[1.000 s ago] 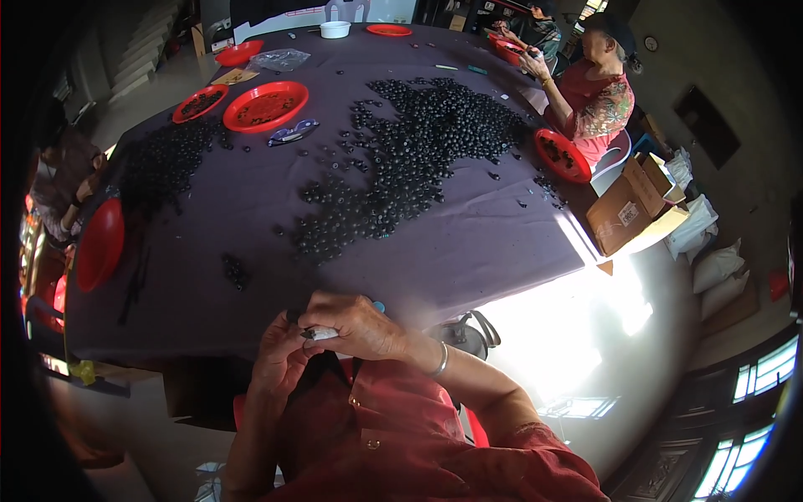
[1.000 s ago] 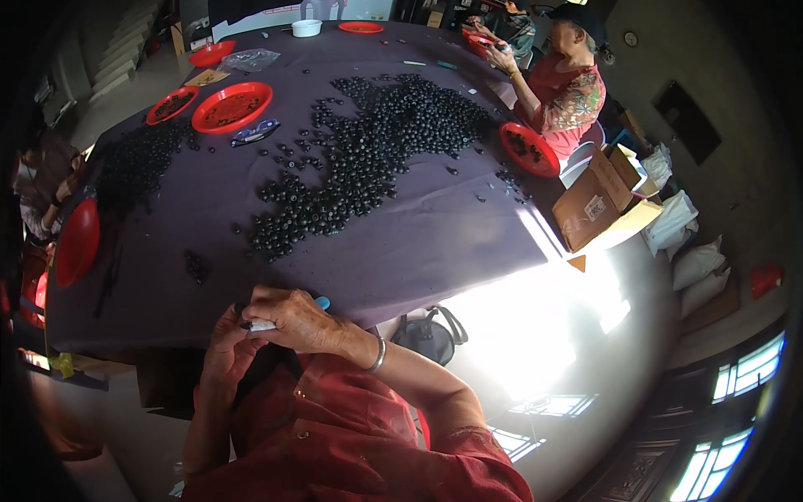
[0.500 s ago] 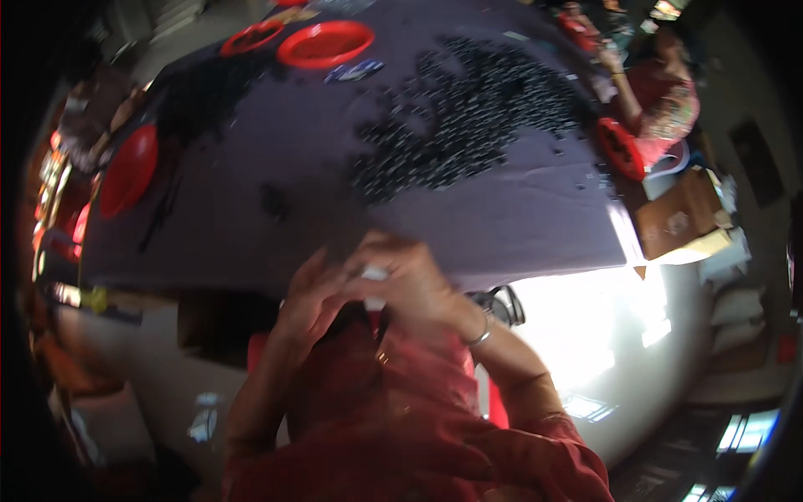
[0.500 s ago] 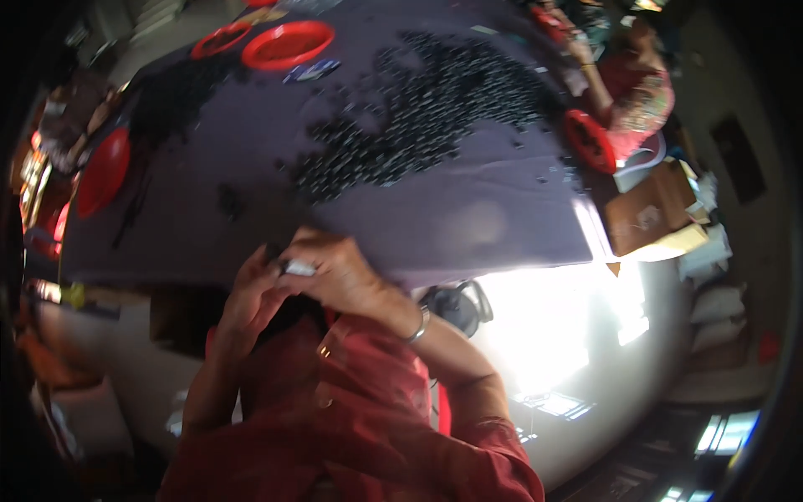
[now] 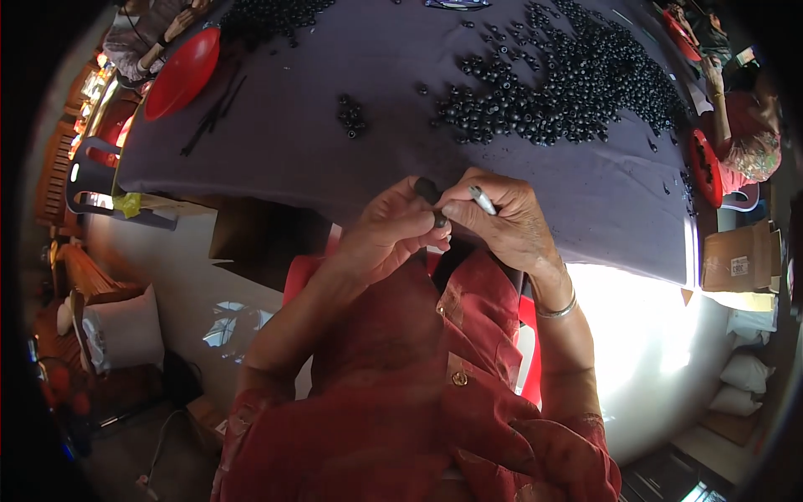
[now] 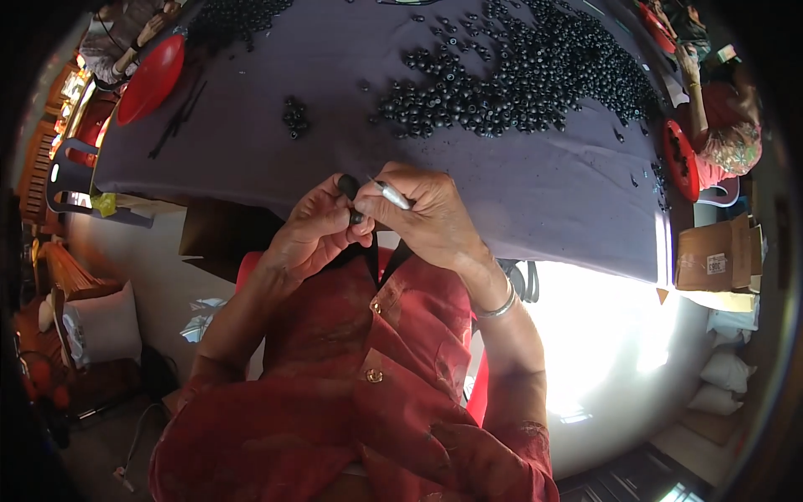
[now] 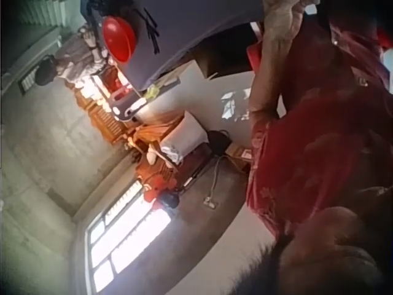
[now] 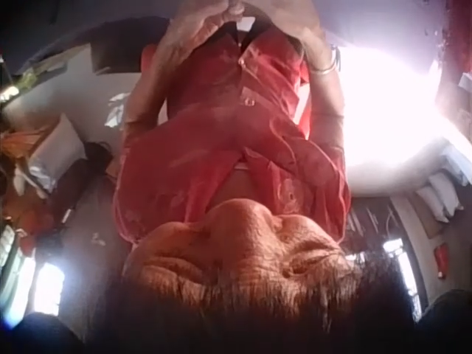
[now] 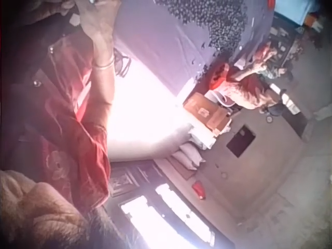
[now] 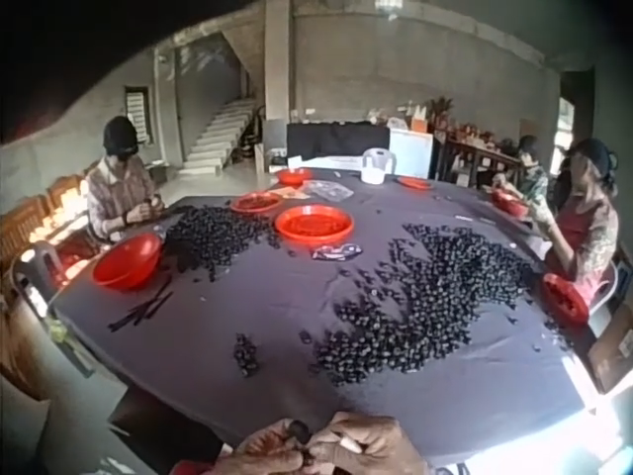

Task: The person sorts small black plastic beads by hand on a table, then places them into a small white container.

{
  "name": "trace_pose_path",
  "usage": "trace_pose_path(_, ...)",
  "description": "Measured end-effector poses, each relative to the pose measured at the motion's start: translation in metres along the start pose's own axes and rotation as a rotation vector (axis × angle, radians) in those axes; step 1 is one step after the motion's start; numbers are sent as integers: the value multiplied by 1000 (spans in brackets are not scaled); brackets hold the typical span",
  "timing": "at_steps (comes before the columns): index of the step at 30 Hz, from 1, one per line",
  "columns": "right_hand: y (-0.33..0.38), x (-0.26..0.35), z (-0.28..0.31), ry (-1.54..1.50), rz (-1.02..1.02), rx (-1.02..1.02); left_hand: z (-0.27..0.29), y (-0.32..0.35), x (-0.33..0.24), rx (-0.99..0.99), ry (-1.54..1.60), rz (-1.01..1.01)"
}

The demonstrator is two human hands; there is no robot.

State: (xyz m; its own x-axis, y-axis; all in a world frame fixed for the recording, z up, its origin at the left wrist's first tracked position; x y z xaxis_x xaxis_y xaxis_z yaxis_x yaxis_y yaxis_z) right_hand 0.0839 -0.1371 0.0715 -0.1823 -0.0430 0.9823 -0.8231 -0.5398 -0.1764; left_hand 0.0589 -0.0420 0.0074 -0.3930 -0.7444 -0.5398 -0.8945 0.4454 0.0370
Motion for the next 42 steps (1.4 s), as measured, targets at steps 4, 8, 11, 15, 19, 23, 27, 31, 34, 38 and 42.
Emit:
trace_pose_path(4,5,13,14,370,81,-106,-16,3,-11,77,53,-70)
trace_pose_path(8,12,31,11,437,203,-120,-24,4,-25,34,-38,-137)
trace_pose_path(11,16,46,-2,656,371,-113,-25,6,-33,7,4,-206)
trace_pose_path(15,19,55,-14,904,504,-165,-30,6,-38,61,0,-226)
trace_pose_path(19,20,60,-16,968,550,-221,-27,6,-39,47,-12,-238)
trace_pose_path(23,18,56,-14,950,498,-222,-26,6,-37,41,-5,-240)
trace_pose_path(27,17,51,-10,853,474,-221,-30,4,-35,47,-3,-229)
trace_pose_path(31,15,47,-8,828,444,-203,-27,4,-34,55,-10,-231)
trace_pose_path(34,13,40,-9,802,396,-182,-21,2,-35,73,-9,-244)
trace_pose_path(38,4,21,-1,822,267,-234,-8,5,-8,-71,-70,-154)
trace_pose_path(42,5,-11,21,371,-16,-189,-13,1,-11,-46,43,-200)
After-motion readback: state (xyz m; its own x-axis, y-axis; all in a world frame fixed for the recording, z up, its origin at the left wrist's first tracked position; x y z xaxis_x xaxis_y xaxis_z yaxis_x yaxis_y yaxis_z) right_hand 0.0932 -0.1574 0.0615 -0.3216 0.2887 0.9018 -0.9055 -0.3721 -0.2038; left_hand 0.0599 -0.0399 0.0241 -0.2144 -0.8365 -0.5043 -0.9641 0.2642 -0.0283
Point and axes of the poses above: each hand's wrist, its own y-axis away from the middle knuckle, its own z-axis out of the back of the hand, x = y × z, the point moved 9 cm from there along -y, towards the middle knuckle, and after that the axes turned 7 degrees about y, right-handed, at the moved point
